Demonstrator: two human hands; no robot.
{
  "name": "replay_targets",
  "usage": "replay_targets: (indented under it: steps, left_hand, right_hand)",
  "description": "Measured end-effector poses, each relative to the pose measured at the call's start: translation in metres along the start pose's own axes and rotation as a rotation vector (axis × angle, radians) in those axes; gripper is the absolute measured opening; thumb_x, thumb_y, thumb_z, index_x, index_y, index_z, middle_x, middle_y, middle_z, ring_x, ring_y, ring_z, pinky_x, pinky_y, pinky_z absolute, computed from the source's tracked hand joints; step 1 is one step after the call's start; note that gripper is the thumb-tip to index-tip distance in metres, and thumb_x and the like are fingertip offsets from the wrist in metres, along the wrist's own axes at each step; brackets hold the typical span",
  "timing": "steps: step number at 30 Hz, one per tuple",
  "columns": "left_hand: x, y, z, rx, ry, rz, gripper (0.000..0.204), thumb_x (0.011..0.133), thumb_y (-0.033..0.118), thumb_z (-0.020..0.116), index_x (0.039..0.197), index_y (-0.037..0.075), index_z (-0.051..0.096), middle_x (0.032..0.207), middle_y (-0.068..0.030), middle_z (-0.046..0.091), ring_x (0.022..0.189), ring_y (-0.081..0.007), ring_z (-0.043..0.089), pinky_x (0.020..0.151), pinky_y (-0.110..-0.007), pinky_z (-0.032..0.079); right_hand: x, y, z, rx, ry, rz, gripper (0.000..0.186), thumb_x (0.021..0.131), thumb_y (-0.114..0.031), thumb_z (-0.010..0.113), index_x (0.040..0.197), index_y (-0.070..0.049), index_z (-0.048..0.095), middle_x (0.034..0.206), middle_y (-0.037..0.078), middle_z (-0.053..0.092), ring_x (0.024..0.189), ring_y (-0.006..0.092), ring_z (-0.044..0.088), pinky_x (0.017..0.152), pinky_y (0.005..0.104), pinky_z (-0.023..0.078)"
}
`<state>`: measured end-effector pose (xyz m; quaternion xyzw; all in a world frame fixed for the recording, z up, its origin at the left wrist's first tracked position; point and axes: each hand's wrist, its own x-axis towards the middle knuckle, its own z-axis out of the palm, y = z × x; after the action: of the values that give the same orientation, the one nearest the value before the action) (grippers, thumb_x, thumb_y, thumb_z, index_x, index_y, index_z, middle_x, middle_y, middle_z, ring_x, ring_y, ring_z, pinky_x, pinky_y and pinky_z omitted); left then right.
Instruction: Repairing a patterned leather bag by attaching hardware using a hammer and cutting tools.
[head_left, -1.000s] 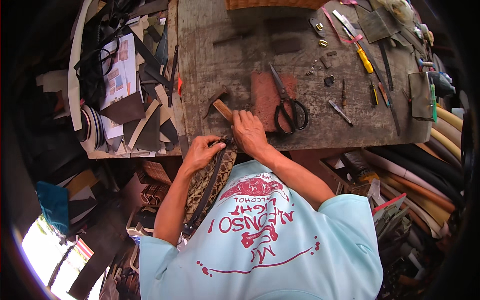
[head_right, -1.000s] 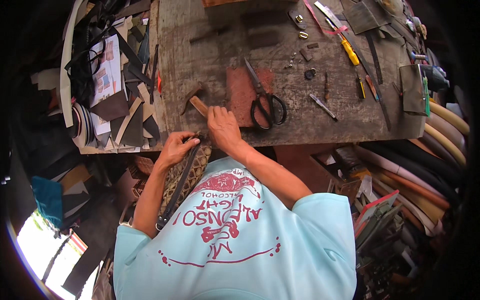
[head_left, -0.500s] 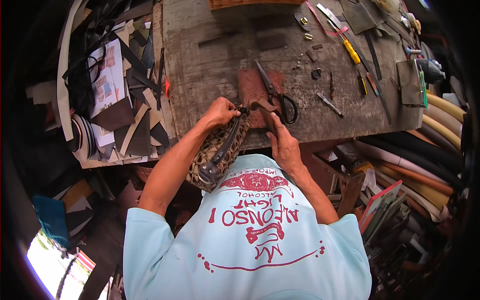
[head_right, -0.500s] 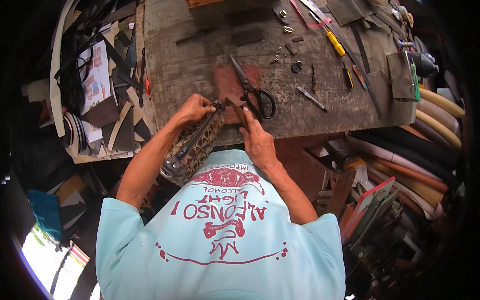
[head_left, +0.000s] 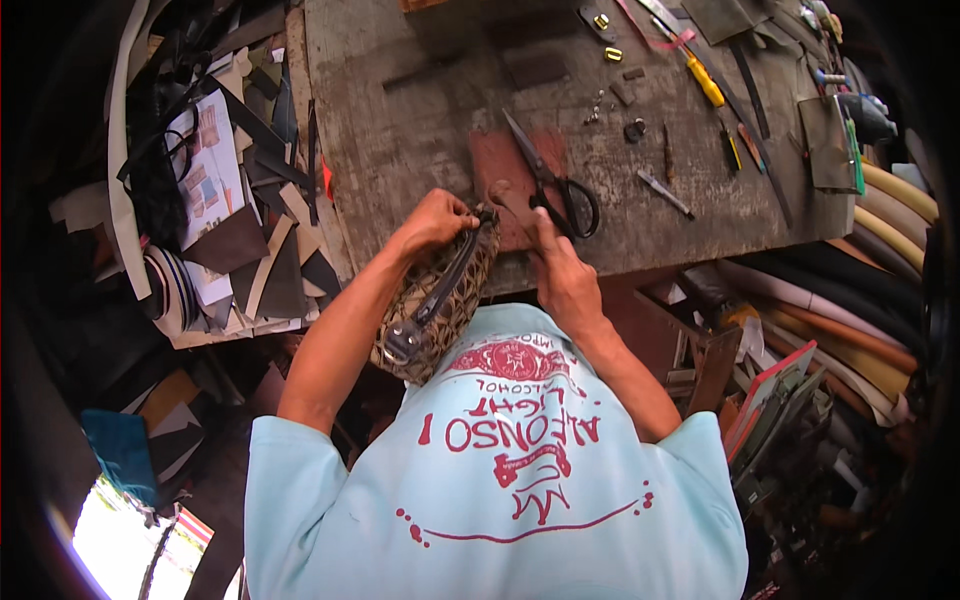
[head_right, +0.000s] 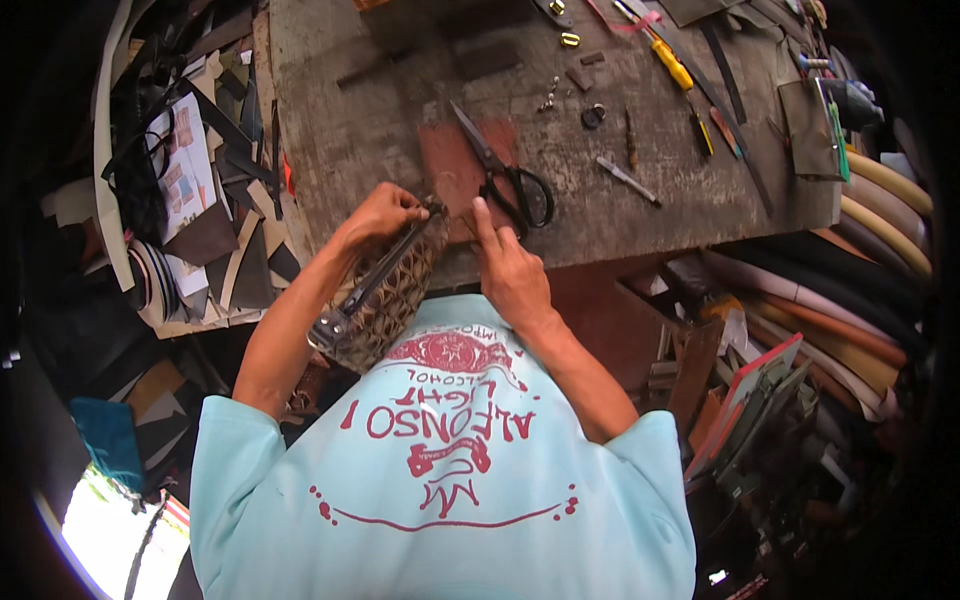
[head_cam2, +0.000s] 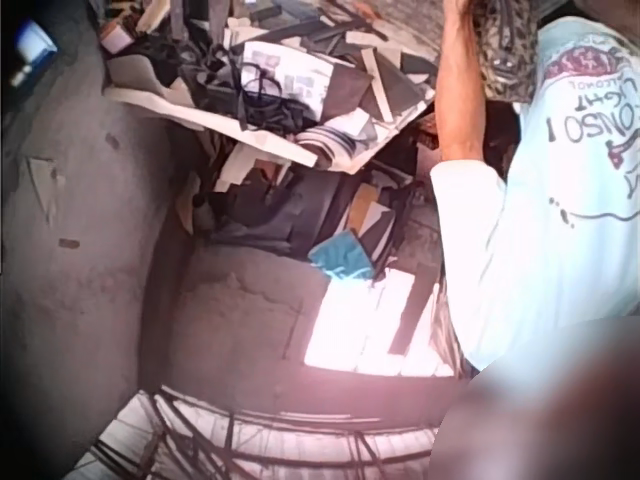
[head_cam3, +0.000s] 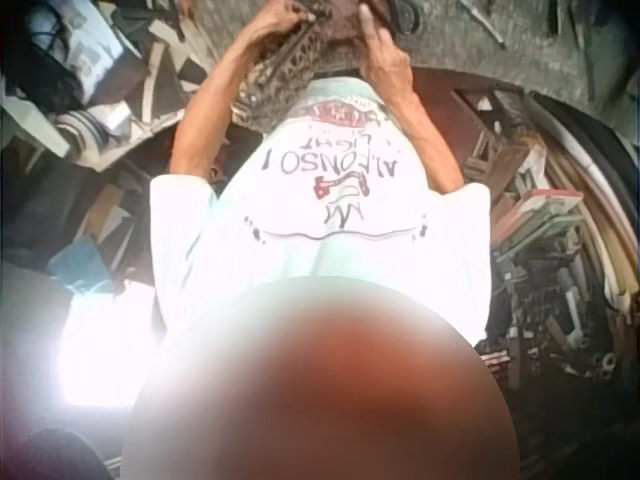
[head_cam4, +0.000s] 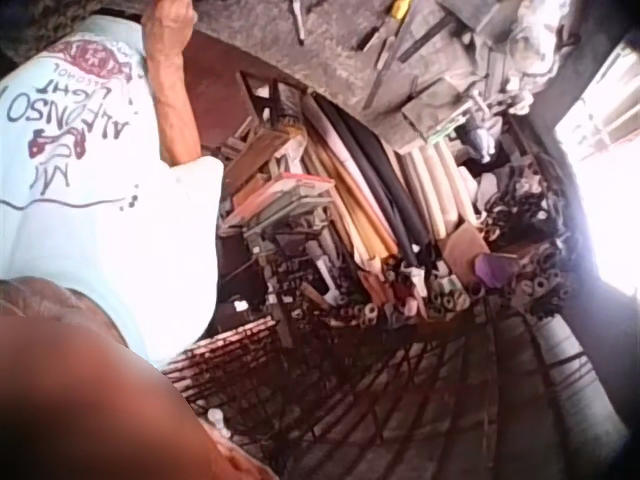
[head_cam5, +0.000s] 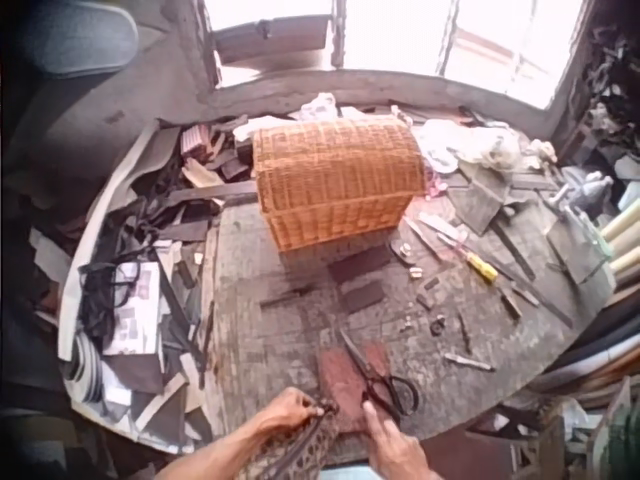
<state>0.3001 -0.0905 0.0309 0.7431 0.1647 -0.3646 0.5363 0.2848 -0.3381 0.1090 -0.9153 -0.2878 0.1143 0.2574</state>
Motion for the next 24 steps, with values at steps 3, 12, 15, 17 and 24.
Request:
replay_targets:
  steps: [3,12,15,17,24]
  left_hand:
    - [-0.002,0.005,-0.004,0.079,0.016,0.029,0.028,0.086,0.022,0.073,0.085,-0.006,0.073,0.064,-0.0045,0.062,0.06,-0.0113,0.053,0.056,-0.034,0.045]
    - [0.004,0.005,-0.008,0.01,0.004,-0.024,0.025,0.082,0.019,0.077,0.086,-0.005,0.075,0.068,-0.0099,0.067,0.062,-0.0159,0.058,0.06,-0.037,0.048]
    - [0.001,0.012,-0.01,-0.002,-0.01,-0.057,0.024,0.081,0.02,0.077,0.084,-0.004,0.075,0.068,-0.0093,0.067,0.061,-0.016,0.057,0.06,-0.036,0.048]
    - [0.004,0.015,-0.011,0.027,-0.023,-0.035,0.025,0.083,0.021,0.074,0.082,-0.004,0.074,0.066,-0.0042,0.064,0.06,-0.0113,0.055,0.057,-0.033,0.045]
    - [0.006,0.016,-0.015,0.0,-0.024,-0.047,0.026,0.083,0.022,0.074,0.084,-0.004,0.074,0.066,-0.0044,0.064,0.059,-0.0109,0.054,0.055,-0.033,0.045]
  right_hand:
    - [0.013,-0.012,-0.031,0.245,0.343,-0.112,0.089,0.075,0.008,0.066,0.154,-0.009,0.029,0.093,0.017,0.062,0.067,0.0337,0.064,0.055,0.0399,0.054]
    - [0.016,-0.002,-0.013,0.118,0.129,-0.116,0.077,0.086,0.001,0.06,0.155,-0.008,0.027,0.087,0.015,0.056,0.062,0.0333,0.061,0.054,0.0422,0.052]
    - [0.014,-0.011,-0.021,0.251,0.37,-0.192,0.076,0.083,0.002,0.063,0.152,-0.005,0.032,0.089,0.016,0.058,0.061,0.0337,0.061,0.052,0.0418,0.051]
    - [-0.008,0.006,0.021,0.002,0.129,-0.107,0.077,0.083,0.002,0.061,0.153,-0.007,0.03,0.082,0.015,0.053,0.059,0.0347,0.059,0.053,0.0436,0.052]
    - [0.02,-0.01,-0.026,0.254,0.187,-0.049,0.073,0.087,0.001,0.06,0.153,-0.013,0.032,0.081,0.016,0.051,0.072,0.0372,0.062,0.06,0.0462,0.052]
